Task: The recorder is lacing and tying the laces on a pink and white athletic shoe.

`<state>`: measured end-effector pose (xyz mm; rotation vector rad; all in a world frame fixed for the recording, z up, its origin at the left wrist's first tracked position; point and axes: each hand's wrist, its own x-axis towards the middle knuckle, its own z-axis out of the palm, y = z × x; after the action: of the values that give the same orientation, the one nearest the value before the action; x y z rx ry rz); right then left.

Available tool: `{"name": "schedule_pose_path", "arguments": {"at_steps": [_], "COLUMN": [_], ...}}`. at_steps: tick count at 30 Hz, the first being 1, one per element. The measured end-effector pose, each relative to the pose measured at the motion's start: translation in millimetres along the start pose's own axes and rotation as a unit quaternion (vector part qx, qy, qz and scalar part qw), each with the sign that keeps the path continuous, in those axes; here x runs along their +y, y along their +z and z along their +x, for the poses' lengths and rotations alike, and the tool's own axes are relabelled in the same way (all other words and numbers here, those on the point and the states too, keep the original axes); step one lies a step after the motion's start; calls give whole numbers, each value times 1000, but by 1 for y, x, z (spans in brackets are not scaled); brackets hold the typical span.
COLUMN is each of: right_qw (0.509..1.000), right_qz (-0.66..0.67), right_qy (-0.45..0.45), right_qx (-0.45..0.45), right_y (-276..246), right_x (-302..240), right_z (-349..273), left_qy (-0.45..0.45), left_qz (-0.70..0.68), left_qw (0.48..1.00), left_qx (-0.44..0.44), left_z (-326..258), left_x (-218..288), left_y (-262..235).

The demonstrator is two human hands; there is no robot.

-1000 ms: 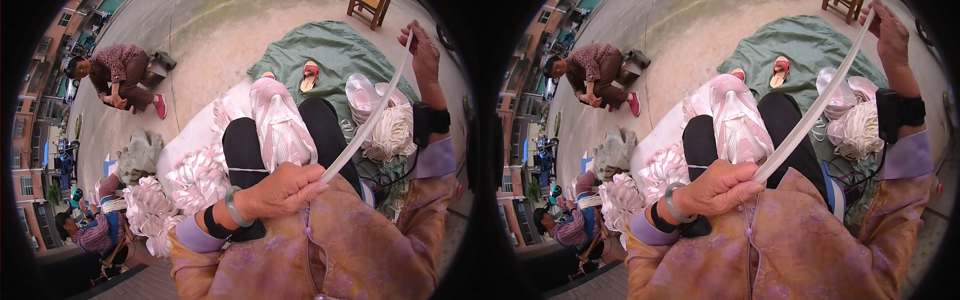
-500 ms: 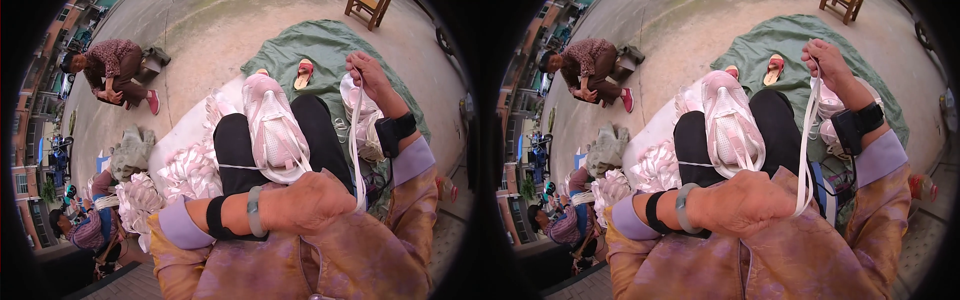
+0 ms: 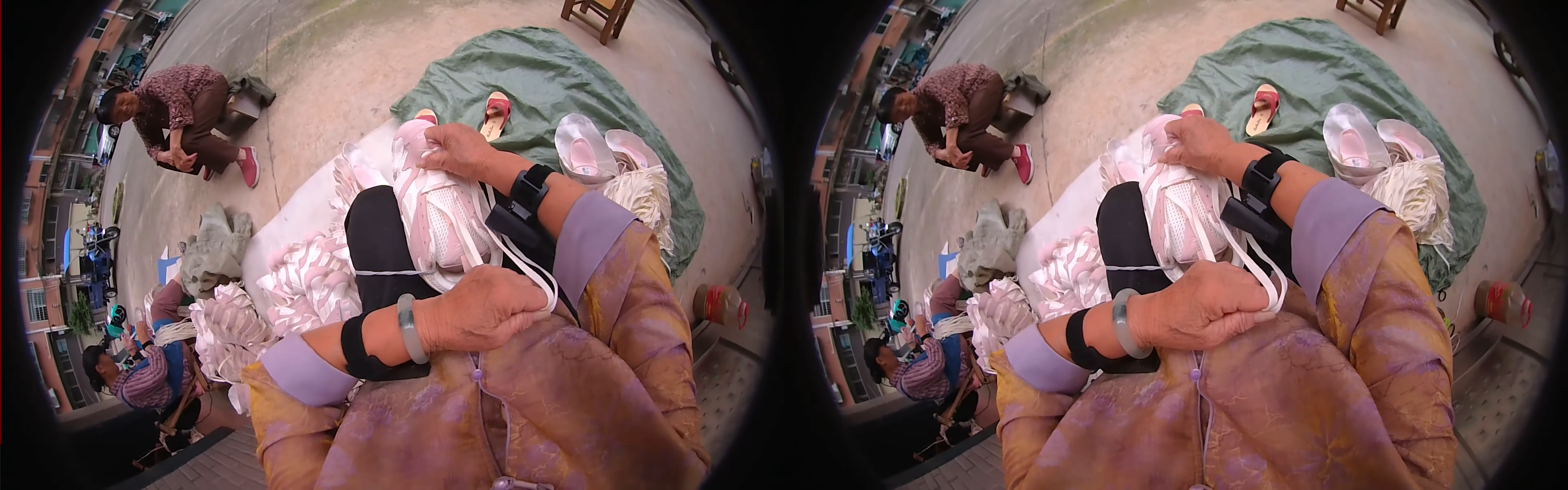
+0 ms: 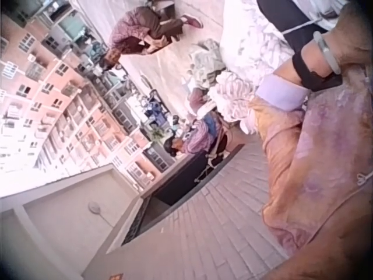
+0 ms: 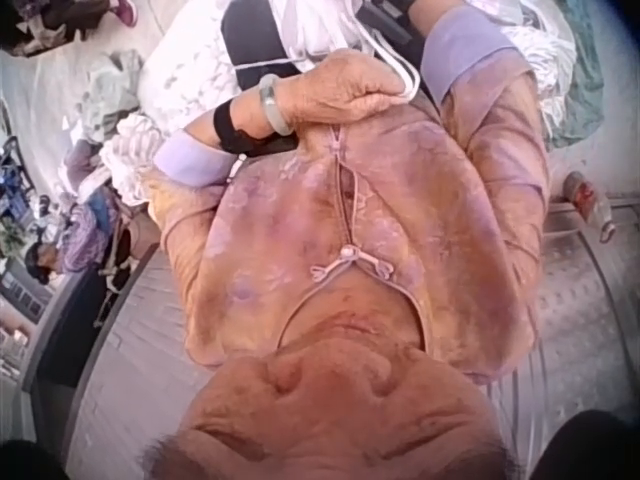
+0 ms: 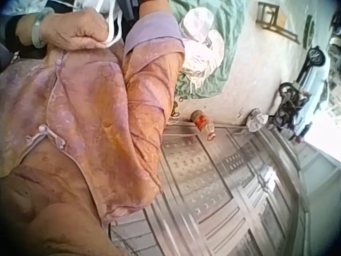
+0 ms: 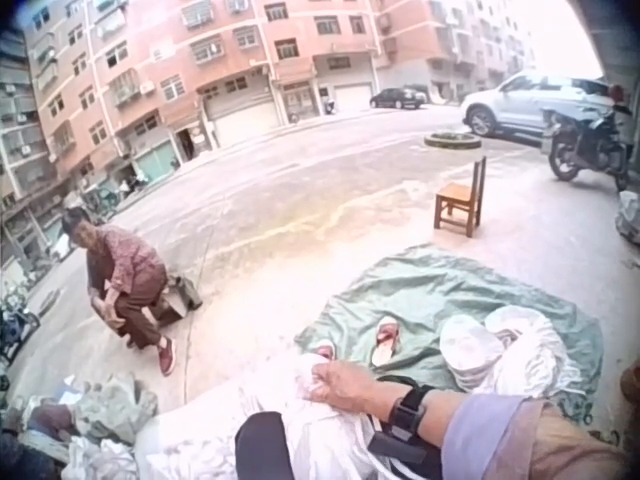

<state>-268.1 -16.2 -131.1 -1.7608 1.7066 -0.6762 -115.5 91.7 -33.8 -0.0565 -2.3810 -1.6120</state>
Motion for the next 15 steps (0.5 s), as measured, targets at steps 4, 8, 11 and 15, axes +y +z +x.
{"name": "schedule_pose_path", "arguments": {"at_steps": [4,8,11,15], "right_qw": [996,993,993,990], "right_qz": [80,119,117,142], "right_qy": [-26,-11,-19,1], "right_qx": [20,-12,-1,7], "right_y": [2,2,3,4], "right_x": [2,13,10,14], "right_z": [-3,-4,-3,-7], "left_qy": [-14,15,27,33], "left_qz": [-109,-156,-134,-59], "left_qw": [994,986,988,996], "left_qx": [-19,-55,-65,-51], "left_z": [-1,3,2,10], "left_x": [22,44,41,39], "left_y": [-6,-4,-5,-5]}}
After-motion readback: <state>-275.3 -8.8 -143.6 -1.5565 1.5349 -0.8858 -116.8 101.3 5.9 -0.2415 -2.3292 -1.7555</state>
